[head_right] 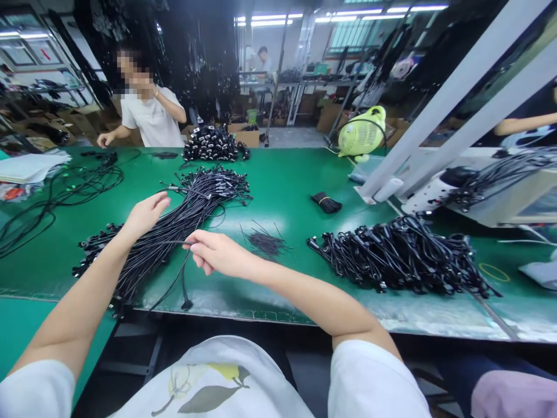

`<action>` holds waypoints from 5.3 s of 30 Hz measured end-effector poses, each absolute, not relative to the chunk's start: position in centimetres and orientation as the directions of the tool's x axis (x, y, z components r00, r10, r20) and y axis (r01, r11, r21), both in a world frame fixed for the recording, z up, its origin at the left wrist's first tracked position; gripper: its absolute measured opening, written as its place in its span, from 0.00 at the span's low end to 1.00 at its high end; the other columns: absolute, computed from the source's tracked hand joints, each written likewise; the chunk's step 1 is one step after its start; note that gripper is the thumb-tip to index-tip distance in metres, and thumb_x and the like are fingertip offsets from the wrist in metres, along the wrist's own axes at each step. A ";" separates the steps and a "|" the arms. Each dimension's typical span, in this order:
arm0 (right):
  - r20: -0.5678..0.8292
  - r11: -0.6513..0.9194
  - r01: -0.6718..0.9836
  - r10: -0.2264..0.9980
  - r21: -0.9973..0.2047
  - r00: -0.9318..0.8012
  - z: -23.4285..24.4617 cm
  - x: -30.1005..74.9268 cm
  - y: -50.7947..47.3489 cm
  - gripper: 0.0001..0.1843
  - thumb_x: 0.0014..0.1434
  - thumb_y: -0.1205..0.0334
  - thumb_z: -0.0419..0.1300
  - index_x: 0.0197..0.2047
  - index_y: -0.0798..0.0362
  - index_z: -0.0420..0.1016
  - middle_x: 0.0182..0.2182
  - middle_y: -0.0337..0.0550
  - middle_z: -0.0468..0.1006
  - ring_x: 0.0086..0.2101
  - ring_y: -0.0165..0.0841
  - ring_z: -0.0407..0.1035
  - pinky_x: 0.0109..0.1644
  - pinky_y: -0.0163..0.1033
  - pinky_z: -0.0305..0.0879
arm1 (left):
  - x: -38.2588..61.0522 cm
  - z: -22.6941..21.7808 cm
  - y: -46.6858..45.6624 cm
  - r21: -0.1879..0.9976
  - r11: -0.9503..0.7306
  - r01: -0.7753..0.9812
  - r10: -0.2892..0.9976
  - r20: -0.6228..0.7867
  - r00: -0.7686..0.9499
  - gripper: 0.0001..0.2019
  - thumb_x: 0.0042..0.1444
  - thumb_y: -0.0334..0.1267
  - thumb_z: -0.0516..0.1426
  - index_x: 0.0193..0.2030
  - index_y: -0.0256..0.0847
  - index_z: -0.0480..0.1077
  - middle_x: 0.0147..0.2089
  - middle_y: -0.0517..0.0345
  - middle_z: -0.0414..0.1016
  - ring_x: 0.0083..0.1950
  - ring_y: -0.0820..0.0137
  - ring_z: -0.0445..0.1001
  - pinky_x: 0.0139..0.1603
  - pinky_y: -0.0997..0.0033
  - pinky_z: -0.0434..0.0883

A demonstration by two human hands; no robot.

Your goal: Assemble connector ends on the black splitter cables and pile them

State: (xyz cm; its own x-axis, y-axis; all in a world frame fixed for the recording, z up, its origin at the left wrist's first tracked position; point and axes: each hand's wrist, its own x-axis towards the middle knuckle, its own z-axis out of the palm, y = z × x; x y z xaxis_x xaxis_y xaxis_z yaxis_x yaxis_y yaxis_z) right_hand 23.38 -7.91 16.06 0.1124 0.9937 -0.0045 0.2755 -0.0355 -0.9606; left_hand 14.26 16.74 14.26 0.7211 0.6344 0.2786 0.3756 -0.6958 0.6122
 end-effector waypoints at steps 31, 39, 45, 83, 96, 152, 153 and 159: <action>0.446 -0.210 0.977 0.872 -0.035 0.203 15.4 33.7 8.1 0.16 0.70 0.65 0.43 0.49 0.58 0.71 0.45 0.53 0.76 0.44 0.38 0.69 0.44 0.38 0.59 | -11.4 14.8 10.3 0.850 0.393 -0.352 0.883 -0.241 0.404 0.08 0.62 0.31 0.49 0.33 0.40 0.67 0.22 0.65 0.48 0.21 0.78 0.51 0.18 0.86 0.60; 0.043 0.351 0.936 0.936 -0.036 -0.349 14.2 20.0 -1.7 0.16 0.70 0.56 0.47 0.41 0.55 0.72 0.34 0.43 0.77 0.31 0.30 0.70 0.28 0.35 0.48 | -1.6 10.5 8.8 0.894 -0.433 0.116 0.644 0.217 0.733 0.17 0.61 0.51 0.55 0.46 0.40 0.74 0.42 0.53 0.76 0.49 0.63 0.72 0.57 0.62 0.67; 0.156 0.069 0.979 0.987 -0.191 -0.040 14.3 26.3 -3.6 0.14 0.67 0.53 0.53 0.40 0.52 0.75 0.37 0.43 0.80 0.36 0.33 0.72 0.33 0.34 0.56 | 2.1 9.0 7.6 0.940 0.330 0.084 0.226 -0.166 0.960 0.16 0.61 0.49 0.56 0.41 0.34 0.72 0.17 0.72 0.50 0.16 0.81 0.47 0.17 0.81 0.57; -0.005 0.149 -0.346 0.913 -0.926 0.407 5.5 21.5 -5.4 0.21 0.62 0.41 0.55 0.31 0.51 0.62 0.21 0.29 0.56 0.22 0.24 0.53 0.32 0.34 0.62 | 8.2 7.5 4.8 0.891 0.447 -0.077 0.362 -0.102 0.926 0.20 0.58 0.54 0.58 0.31 0.37 0.65 0.26 0.60 0.67 0.27 0.74 0.67 0.31 0.72 0.66; -0.112 0.279 -0.553 0.815 -0.785 0.569 4.9 18.2 -4.7 0.24 0.57 0.37 0.58 0.40 0.51 0.68 0.37 0.43 0.75 0.33 0.30 0.71 0.32 0.34 0.69 | 8.4 2.9 2.2 0.992 0.023 0.127 0.488 -0.122 0.864 0.23 0.62 0.59 0.48 0.28 0.41 0.59 0.22 0.64 0.58 0.25 0.73 0.59 0.30 0.70 0.60; -0.126 -0.834 0.488 0.529 -0.257 0.839 -1.4 44.0 -12.8 0.07 0.59 0.66 0.57 0.35 0.57 0.76 0.37 0.52 0.78 0.40 0.38 0.72 0.45 0.39 0.63 | 12.3 1.0 0.0 0.874 0.312 0.373 0.173 -0.438 0.882 0.20 0.58 0.55 0.57 0.33 0.37 0.67 0.22 0.67 0.55 0.23 0.78 0.56 0.25 0.75 0.56; -0.125 -0.830 0.496 0.537 -0.253 0.834 -1.3 44.0 -12.7 0.07 0.58 0.67 0.57 0.34 0.58 0.76 0.36 0.53 0.78 0.40 0.39 0.72 0.45 0.39 0.63 | 12.4 1.1 0.0 0.875 0.336 0.349 0.195 -0.427 0.883 0.20 0.58 0.55 0.57 0.34 0.36 0.67 0.22 0.67 0.55 0.23 0.78 0.56 0.25 0.75 0.56; 0.106 -0.619 0.614 0.657 -0.490 0.746 1.1 38.8 -13.4 0.09 0.62 0.65 0.51 0.41 0.57 0.70 0.41 0.51 0.76 0.41 0.37 0.70 0.48 0.40 0.62 | 13.5 2.3 -0.6 0.838 0.495 0.229 0.218 -0.374 0.901 0.19 0.56 0.53 0.60 0.37 0.35 0.68 0.21 0.70 0.52 0.20 0.80 0.52 0.22 0.77 0.55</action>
